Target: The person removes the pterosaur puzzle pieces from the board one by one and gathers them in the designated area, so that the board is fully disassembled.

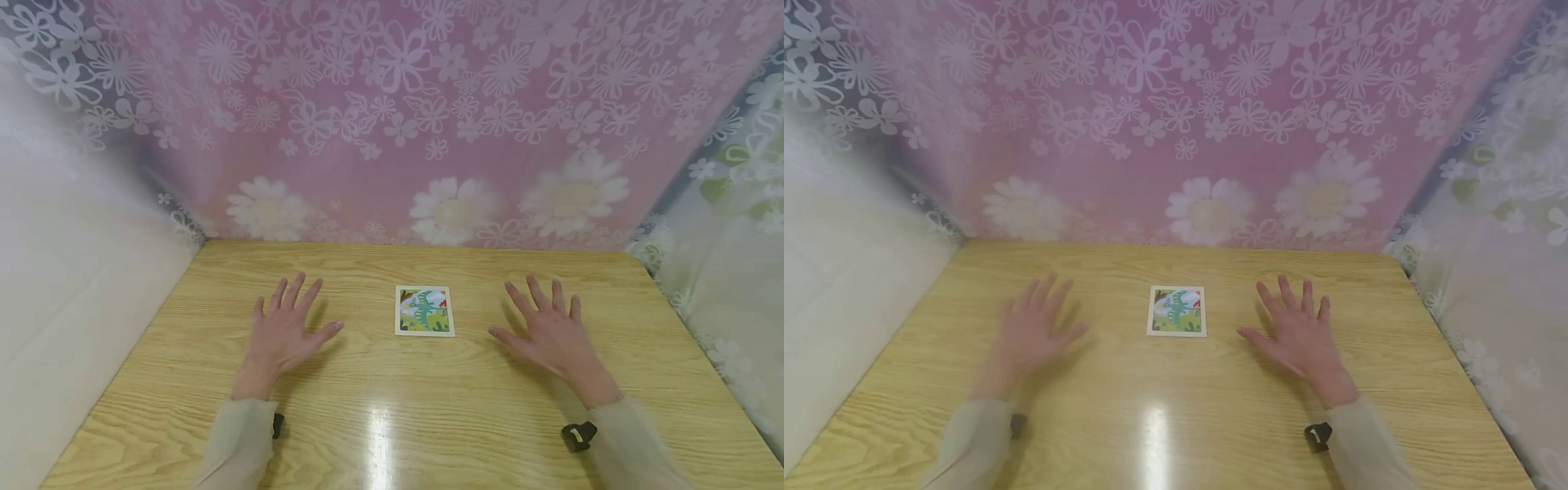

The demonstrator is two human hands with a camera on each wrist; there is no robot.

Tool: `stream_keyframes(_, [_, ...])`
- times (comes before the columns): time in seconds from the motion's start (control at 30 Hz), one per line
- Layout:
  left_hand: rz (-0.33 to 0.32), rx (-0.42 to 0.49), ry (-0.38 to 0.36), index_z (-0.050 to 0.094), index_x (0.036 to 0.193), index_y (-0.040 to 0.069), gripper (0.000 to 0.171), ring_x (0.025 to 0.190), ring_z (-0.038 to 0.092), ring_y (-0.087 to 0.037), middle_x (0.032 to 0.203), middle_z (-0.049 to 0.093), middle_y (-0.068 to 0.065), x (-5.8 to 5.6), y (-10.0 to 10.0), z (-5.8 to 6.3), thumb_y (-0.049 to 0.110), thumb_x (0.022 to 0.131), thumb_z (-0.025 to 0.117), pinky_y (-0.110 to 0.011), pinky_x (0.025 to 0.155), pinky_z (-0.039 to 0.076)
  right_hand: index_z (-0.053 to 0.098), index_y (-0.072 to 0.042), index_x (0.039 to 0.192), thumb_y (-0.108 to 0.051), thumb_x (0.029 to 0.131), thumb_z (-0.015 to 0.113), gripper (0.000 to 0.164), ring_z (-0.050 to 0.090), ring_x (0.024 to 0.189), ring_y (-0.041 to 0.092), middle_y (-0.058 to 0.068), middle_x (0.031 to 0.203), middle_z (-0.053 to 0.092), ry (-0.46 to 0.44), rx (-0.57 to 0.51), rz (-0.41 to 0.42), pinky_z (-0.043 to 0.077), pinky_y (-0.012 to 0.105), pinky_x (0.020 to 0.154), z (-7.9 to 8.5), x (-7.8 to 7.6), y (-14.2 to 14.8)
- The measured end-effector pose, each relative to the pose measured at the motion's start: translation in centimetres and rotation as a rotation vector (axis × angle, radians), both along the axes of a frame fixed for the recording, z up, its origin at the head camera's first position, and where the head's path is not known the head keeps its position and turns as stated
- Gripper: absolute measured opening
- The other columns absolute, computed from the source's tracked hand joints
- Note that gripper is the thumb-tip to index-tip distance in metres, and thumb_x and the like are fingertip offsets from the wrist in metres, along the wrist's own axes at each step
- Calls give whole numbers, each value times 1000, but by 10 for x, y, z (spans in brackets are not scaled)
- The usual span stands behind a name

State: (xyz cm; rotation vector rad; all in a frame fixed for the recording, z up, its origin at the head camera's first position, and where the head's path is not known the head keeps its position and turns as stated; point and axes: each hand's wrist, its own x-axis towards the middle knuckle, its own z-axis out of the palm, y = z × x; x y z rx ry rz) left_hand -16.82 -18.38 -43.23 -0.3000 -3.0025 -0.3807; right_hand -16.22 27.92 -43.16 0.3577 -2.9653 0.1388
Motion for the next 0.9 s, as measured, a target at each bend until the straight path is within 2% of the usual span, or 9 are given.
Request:
stream_keyframes(0.2, [-71, 111, -29, 31, 162, 30, 86, 156, 22, -39, 171, 22, -7, -5, 18, 3, 75, 92, 53, -74, 114, 25, 34, -21, 161, -73, 93, 54, 87, 19, 150, 61, 24, 167, 25, -41, -33, 36, 19, 82, 109, -2, -11, -17])
stream_keyframes(0.4, [-142, 157, -78, 36, 159, 30, 81, 154, 29, -37, 169, 27, -5, -15, 41, 4, 70, 93, 57, -73, 113, 26, 39, -16, 158, -63, 95, 60, 81, 23, 150, 56, 26, 165, 29, -43, -79, 114, 26, 78, 110, -5, -24, -31])
stream_keyframes(0.63, [-214, 157, -145, 38, 158, 31, 76, 153, 31, -33, 167, 31, -2, -28, 72, 3, 66, 94, 59, -68, 115, 29, 46, -8, 153, -49, 95, 68, 74, 33, 147, 54, 29, 158, 39, -56, -173, 221, 38, 71, 108, -7, -43, -46])
stream_keyframes(0.77, [-267, 153, -176, 38, 158, 30, 76, 152, 33, -34, 166, 34, -3, -36, 88, 1, 62, 94, 62, -66, 115, 30, 48, -7, 151, -45, 95, 69, 71, 34, 148, 50, 27, 157, 42, -113, -234, 237, 39, 67, 110, -9, -50, -53])
stream_keyframes(0.9, [-305, 138, -195, 37, 159, 30, 77, 151, 35, -35, 165, 35, -3, -45, 101, -3, 60, 94, 64, -66, 115, 30, 51, -6, 150, -41, 95, 71, 68, 41, 144, 46, 25, 152, 48, -145, -275, 251, 38, 63, 113, -8, -58, -60])
